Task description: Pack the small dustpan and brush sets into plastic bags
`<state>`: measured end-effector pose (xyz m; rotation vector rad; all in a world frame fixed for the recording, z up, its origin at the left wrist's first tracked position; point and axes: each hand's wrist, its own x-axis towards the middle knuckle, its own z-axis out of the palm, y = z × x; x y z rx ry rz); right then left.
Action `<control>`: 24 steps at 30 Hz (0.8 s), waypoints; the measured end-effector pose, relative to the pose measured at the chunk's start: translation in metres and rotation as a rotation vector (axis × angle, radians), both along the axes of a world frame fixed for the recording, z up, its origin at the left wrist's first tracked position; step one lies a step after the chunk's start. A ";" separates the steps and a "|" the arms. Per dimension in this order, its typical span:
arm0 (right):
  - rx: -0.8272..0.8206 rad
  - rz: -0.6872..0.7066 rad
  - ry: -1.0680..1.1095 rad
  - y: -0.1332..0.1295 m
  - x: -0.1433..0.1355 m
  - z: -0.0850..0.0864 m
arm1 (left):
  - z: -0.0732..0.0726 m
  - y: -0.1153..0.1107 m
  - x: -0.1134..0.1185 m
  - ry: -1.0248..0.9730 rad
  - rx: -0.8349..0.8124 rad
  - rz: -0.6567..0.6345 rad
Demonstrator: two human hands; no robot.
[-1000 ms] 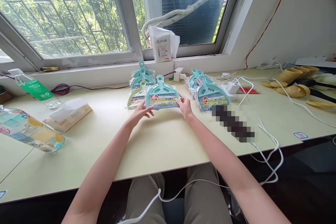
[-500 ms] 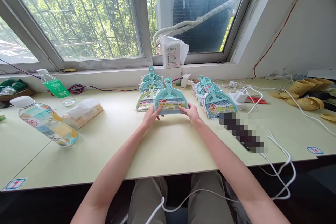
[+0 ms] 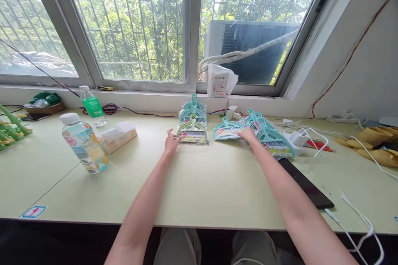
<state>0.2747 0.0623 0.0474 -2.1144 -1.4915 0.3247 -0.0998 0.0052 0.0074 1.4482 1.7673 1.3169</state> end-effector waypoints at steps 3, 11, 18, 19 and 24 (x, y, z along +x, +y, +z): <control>0.037 0.020 -0.016 -0.002 -0.022 -0.014 | 0.005 -0.003 -0.002 -0.097 -0.083 -0.019; 0.620 0.241 -0.153 -0.052 -0.082 -0.036 | 0.014 -0.017 0.000 -0.225 -0.289 -0.294; 0.615 0.868 -0.107 -0.120 -0.102 -0.030 | 0.015 -0.023 0.027 -0.561 -0.283 -0.446; 0.569 0.912 -0.131 -0.124 -0.103 -0.030 | 0.016 -0.024 0.030 -0.599 -0.264 -0.460; 0.473 0.828 0.097 -0.122 -0.105 -0.031 | 0.024 -0.026 0.040 -0.734 -0.160 -0.539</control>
